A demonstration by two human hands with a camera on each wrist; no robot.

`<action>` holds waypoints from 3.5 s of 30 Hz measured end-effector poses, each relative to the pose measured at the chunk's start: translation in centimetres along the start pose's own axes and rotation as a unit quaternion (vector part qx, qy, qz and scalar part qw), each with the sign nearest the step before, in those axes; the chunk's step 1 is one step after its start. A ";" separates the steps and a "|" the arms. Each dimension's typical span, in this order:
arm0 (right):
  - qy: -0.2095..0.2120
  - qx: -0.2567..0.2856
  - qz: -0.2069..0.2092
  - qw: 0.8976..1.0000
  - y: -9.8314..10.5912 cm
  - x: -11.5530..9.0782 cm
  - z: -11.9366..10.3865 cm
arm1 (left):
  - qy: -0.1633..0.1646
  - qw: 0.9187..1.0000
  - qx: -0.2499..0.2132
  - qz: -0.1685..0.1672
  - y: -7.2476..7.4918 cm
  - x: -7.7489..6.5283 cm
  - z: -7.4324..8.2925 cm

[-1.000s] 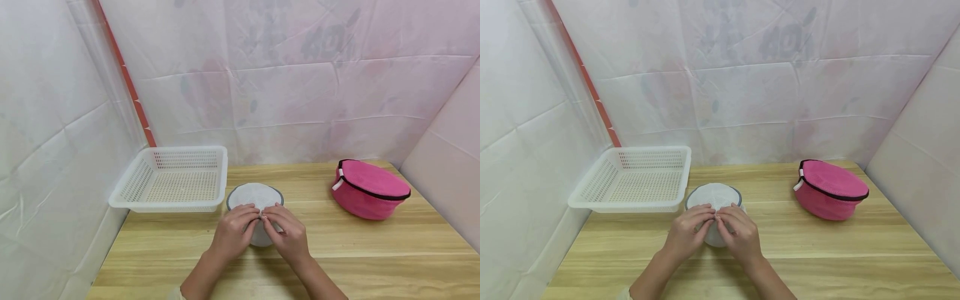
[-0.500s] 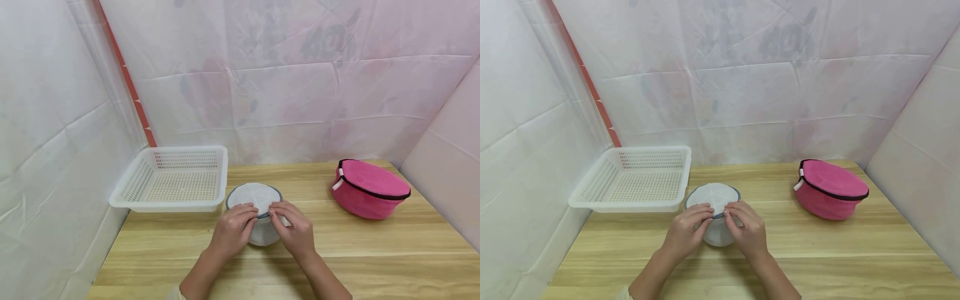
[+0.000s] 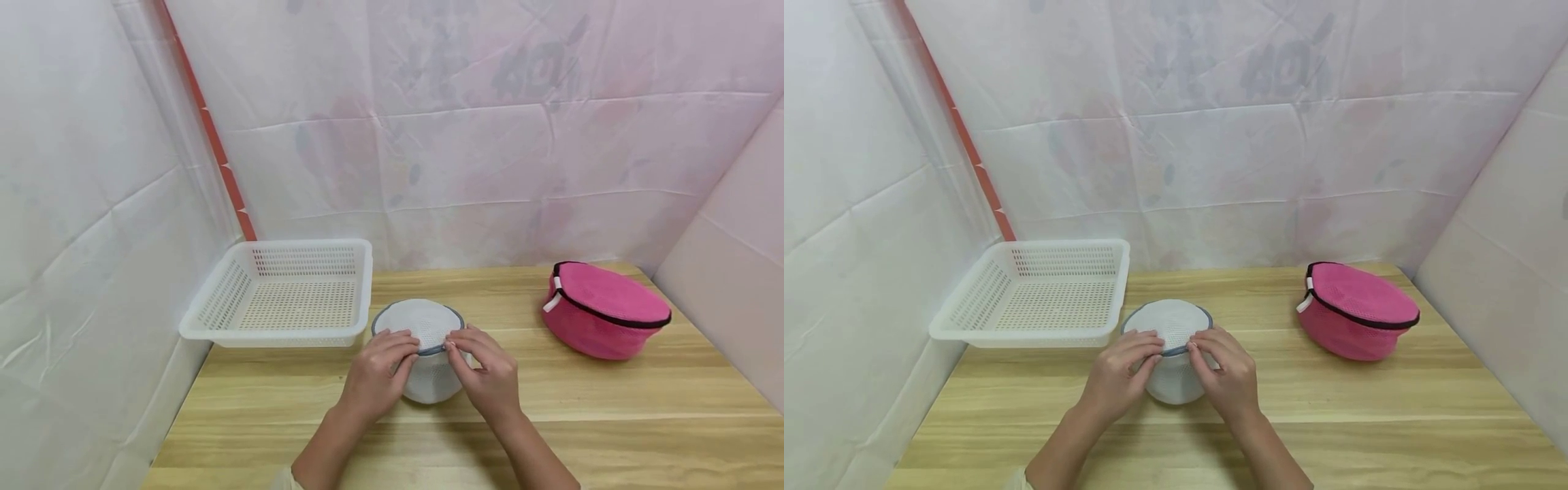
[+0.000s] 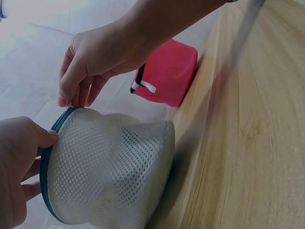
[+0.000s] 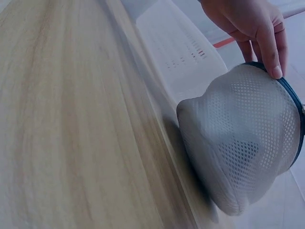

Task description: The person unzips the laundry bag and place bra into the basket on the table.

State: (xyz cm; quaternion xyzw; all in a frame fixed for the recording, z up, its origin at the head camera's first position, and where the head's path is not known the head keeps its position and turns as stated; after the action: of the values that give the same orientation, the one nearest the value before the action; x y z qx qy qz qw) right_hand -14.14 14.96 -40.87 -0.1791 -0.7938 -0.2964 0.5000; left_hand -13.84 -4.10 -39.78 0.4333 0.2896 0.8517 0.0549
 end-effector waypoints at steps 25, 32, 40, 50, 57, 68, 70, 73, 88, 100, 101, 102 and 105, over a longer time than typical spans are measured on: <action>0.074 0.029 0.005 0.997 -0.9 -0.3 -1.8 | -0.038 0.999 0.019 -0.003 -0.6 0.1 0.7; 0.050 0.026 -0.010 0.998 -0.6 -0.4 -1.1 | -0.026 1.000 0.012 -0.012 -0.4 0.0 0.7; 0.031 0.029 0.005 0.999 -0.3 -0.1 -0.5 | -0.022 1.000 0.009 -0.001 -0.3 0.0 0.2; -0.002 0.009 0.013 1.000 0.3 0.4 0.1 | -0.013 1.000 0.014 -0.004 -0.3 -0.1 0.0; 0.004 0.014 0.012 1.000 0.3 0.1 0.4 | -0.017 0.999 0.035 0.002 -0.1 0.1 0.0; 0.053 0.017 0.010 0.998 -0.6 -0.2 -1.6 | -0.039 0.998 0.044 0.001 -0.4 0.2 0.6; 0.059 0.016 0.005 0.998 -0.7 -0.3 -1.9 | -0.046 0.998 0.041 -0.003 -0.6 0.2 0.9; 0.066 0.016 -0.001 0.998 -0.9 -0.3 -2.1 | -0.048 0.998 0.040 -0.006 -0.8 0.1 1.1; 0.047 0.025 0.005 0.999 -0.5 -0.2 -1.0 | -0.037 0.999 0.030 -0.006 -0.7 0.0 0.9; -0.006 0.007 0.010 1.000 0.2 0.0 0.3 | -0.027 0.999 0.030 -0.003 -0.2 0.1 0.4; -0.008 0.008 0.010 1.000 0.2 0.0 0.3 | -0.025 0.999 0.031 -0.002 -0.2 0.0 0.3; -0.007 0.011 0.011 1.000 0.2 0.0 0.3 | -0.023 0.999 0.033 -0.001 -0.1 0.0 0.3; 0.001 0.017 0.017 1.000 0.1 0.0 0.2 | -0.017 0.999 0.037 0.004 0.0 0.1 0.2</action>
State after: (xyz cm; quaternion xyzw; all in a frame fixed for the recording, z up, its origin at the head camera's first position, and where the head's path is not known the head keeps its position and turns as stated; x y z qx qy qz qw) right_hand -14.23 15.18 -40.88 -0.1834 -0.7950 -0.2744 0.5090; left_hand -13.70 -3.96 -39.65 0.4505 0.3184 0.8330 0.0407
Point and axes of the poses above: each hand's wrist, its own x-axis towards the middle knuckle, its own y-axis out of the back of the hand, z = x × y, the point moved 1 cm from there along x, towards the middle knuckle, and after that the axes turned 11 degrees about -x, right-handed, at the moved point
